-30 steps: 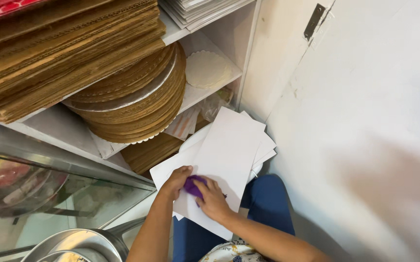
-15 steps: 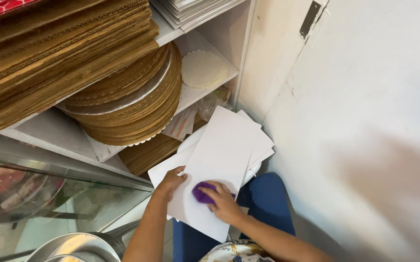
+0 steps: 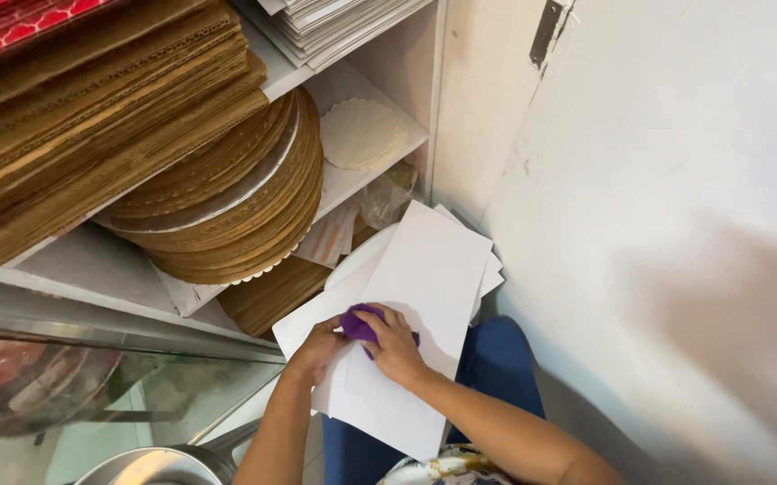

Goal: The person wipes white rectangular cardboard sheets and round brown cardboard bases with a purple cloth. They handle the items one by one, wiping the surfaces and placing them back into a white shelving unit.

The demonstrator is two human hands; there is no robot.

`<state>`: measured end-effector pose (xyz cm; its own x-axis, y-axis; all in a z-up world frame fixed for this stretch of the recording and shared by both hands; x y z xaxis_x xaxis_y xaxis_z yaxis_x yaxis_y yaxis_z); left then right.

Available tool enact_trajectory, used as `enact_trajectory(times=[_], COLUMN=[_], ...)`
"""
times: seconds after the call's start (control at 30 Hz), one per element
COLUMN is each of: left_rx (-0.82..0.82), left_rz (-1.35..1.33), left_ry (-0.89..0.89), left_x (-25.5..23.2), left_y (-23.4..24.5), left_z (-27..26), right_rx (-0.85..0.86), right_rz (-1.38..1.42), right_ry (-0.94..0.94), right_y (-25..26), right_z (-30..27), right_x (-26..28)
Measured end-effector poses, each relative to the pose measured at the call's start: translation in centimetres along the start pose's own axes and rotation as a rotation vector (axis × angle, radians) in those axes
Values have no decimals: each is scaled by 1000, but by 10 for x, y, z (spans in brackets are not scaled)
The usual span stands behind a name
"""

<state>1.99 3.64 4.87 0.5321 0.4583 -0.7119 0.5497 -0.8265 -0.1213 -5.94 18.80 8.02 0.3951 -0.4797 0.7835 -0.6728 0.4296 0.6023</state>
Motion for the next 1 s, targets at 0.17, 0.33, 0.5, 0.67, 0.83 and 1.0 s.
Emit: enact_trajectory(times=[0.17,0.33,0.5,0.67,0.83,1.0], left_rx=[15,63,80,70,104,129], left_rz=[25,87,10,46,-12,123], left_ry=[-16,-48,32,-22,-127,-263], left_x=[-8,-40,-66,-67,-62,-78], left_y=[15,23,28,33,27,22], left_z=[-13,-52,-93,-84,-53,-56], right_rx=[-16,-139,-398,-482,-414,-141], right_rz=[-142,-254,-285,-261,-173,-96], right_ry=[145,166,116,114,349,668], right_y=[23,62,110,107,58,47], right_z=[25,55,68,61,23,-44], right_x=[5,-18,-46,-41,8,70])
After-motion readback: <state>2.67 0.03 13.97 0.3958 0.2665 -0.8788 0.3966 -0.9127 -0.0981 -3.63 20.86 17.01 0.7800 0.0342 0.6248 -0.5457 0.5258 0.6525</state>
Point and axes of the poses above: each hand's wrist, its own z-axis towards the middle knuckle, its own y-axis out of the back of the hand, x = y × z, the point moved 3 cm from there along z, towards the middle knuckle, and after that the axes turned 4 degrees about -y, right-handed, at the moved point
